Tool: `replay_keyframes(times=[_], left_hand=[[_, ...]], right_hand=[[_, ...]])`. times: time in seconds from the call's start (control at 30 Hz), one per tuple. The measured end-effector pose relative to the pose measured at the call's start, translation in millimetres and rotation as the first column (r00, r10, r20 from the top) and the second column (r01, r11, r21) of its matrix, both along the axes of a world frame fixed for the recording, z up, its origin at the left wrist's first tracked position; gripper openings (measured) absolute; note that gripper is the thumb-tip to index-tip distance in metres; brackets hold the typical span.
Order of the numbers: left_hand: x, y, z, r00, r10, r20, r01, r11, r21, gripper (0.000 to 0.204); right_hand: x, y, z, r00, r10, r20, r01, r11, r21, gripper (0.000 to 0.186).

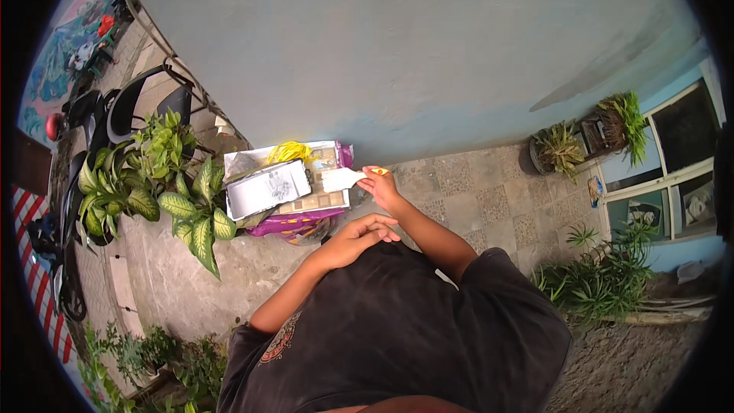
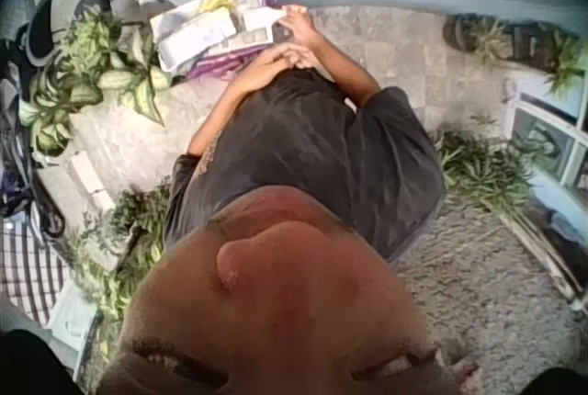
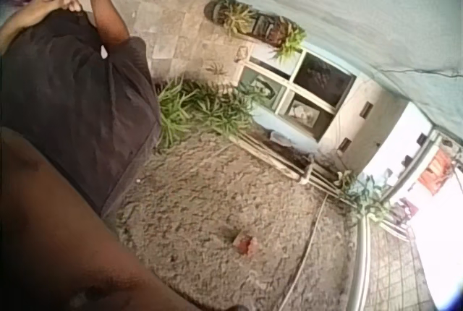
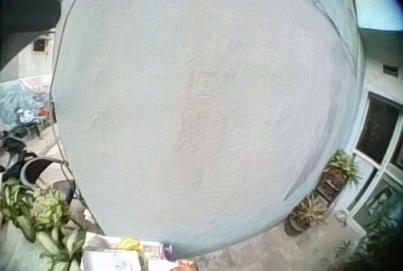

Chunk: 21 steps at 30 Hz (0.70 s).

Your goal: The person dips a paint brush into a paint tray and applies paint onto a wall using the brush.

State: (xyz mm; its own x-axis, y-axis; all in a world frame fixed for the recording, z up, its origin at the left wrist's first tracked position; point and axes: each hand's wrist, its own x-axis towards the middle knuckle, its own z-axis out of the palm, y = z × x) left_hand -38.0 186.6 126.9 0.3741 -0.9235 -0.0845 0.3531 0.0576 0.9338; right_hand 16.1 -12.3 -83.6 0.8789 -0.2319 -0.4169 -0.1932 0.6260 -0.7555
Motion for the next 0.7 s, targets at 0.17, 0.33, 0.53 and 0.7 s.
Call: replay_keyframes(times=[0.17, 0.33, 0.53, 0.7], left_hand=[[-31.4, -67.3, 8.0, 0.981, -0.186, 0.058, 0.185, 0.983, 0.014, 0.034], [-83.4, -139.5, 7.5, 0.935, -0.354, 0.006, 0.354, 0.935, -0.008, 0.033], [-143.0, -213.7, 2.4, 0.869, -0.490, -0.066, 0.493, 0.869, 0.039, 0.031], [-188.7, -267.4, -3.8, 0.778, -0.627, -0.044, 0.628, 0.777, 0.029, 0.031]], right_hand=[[-107.6, -90.9, -12.0, 0.948, -0.241, -0.208, 0.286, 0.931, 0.226, 0.027], [-225.7, -156.2, -13.0, 0.884, -0.397, -0.249, 0.462, 0.822, 0.332, 0.023], [-352.8, -207.6, -3.5, 0.753, -0.629, -0.195, 0.650, 0.666, 0.366, 0.017], [-431.9, -240.7, 1.6, 0.621, -0.766, -0.169, 0.759, 0.534, 0.373, 0.015]])
